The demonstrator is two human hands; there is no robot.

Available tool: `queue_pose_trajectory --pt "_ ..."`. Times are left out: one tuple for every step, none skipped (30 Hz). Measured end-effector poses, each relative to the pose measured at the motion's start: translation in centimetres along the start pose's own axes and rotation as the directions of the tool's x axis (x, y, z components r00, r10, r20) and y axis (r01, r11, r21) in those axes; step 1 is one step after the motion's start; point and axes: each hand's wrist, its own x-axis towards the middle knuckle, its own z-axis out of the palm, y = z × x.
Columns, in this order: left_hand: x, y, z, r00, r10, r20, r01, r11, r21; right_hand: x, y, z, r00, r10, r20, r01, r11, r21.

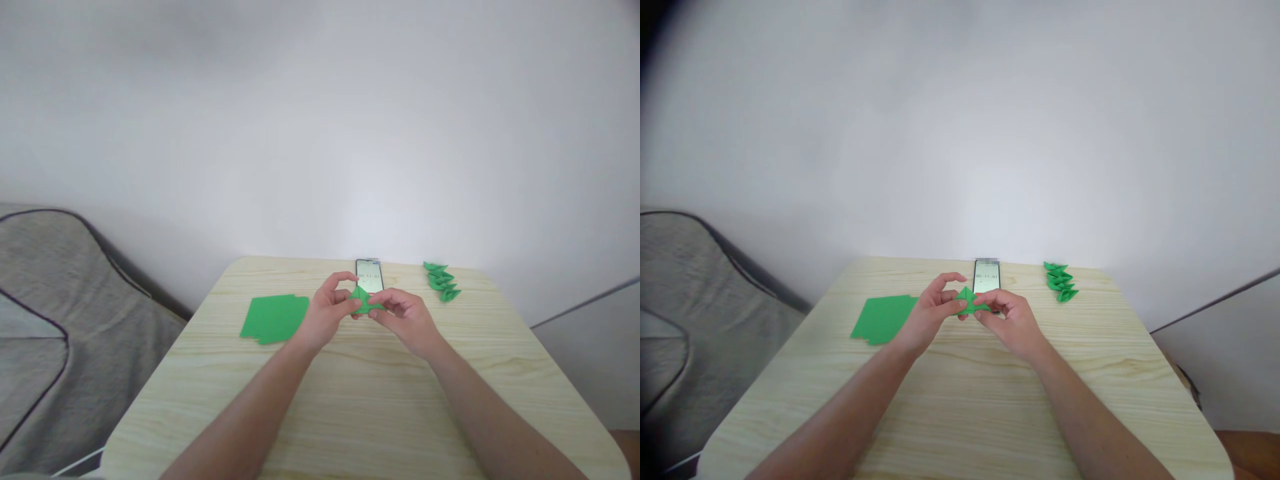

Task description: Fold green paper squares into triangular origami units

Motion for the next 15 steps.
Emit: queue_pose_trajectory --pt "-0.1 -0.1 -0.2 1.0 -0.001 0.031 0.001 1.0 -0.004 -0.2 0.3 0.0 1.0 0.008 -0.001 -0.008 1.0 0.008" --pt "-0.2 -0.3 -0.4 0.998 0.009 0.062 -0.009 1.0 0.002 -0.4 0.5 0.1 1.0 0.015 -0.005 -0.015 1.0 0.02" --pt "-0.4 -0.4 -0.6 0.996 0.029 0.086 -0.031 0.999 0.018 -0.6 0.6 0.1 1.0 0.018 -0.012 -0.018 0.999 0.029" --pt "-0.5 -0.6 -0.8 0.993 0.056 0.105 -0.061 0.997 0.048 -0.9 0.6 0.2 1.0 0.017 -0.021 -0.017 1.0 0.027" --pt "-0.7 -0.8 -0.9 0.989 0.084 0.12 -0.096 0.991 0.092 -1.2 0.6 0.2 0.999 0.015 -0.034 -0.014 1.0 0.015" --pt "-0.9 -1.0 -1.1 0.985 0.114 0.131 -0.132 0.981 0.142 -1.4 0.5 0.2 0.999 0.008 -0.048 -0.008 1.0 -0.003" --pt "-1.2 -1.1 -1.2 0.98 0.138 0.144 -0.165 0.966 0.197 -1.7 0.3 0.1 0.998 -0.001 -0.062 0.0 1.0 -0.02" --pt "-1.4 -1.3 -1.2 0.975 0.161 0.153 -0.195 0.95 0.242 -2.0 0.1 0.1 0.997 -0.01 -0.074 0.007 0.999 -0.037" --pt "-1.6 -1.4 -1.2 0.971 0.184 0.154 -0.221 0.936 0.273 -2.2 -0.1 0.0 0.996 -0.019 -0.081 0.014 0.998 -0.053" --pt "-1.8 -1.4 -1.2 0.968 0.205 0.148 -0.241 0.926 0.292 -2.4 -0.3 -0.1 0.996 -0.028 -0.087 0.022 0.997 -0.068" --pt "-2.0 -1.5 -1.1 0.965 0.223 0.135 -0.255 0.919 0.3 -2.6 -0.4 -0.1 0.995 -0.038 -0.091 0.031 0.996 -0.08" --pt "-2.1 -1.5 -1.1 0.964 0.237 0.122 -0.264 0.917 0.3 -2.7 -0.5 -0.2 0.995 -0.046 -0.093 0.038 0.995 -0.088" --pt "-2.2 -1.4 -1.0 0.963 0.245 0.111 -0.268 0.917 0.296 -2.8 -0.6 -0.2 0.994 -0.054 -0.097 0.045 0.995 -0.091" --pt "-2.2 -1.4 -0.9 0.962 0.251 0.106 -0.271 0.918 0.289 -2.9 -0.6 -0.3 0.993 -0.061 -0.099 0.053 0.995 -0.089" --pt "-2.3 -1.3 -0.8 0.961 0.257 0.104 -0.276 0.919 0.282 -2.9 -0.6 -0.3 0.993 -0.069 -0.099 0.061 0.994 -0.085"
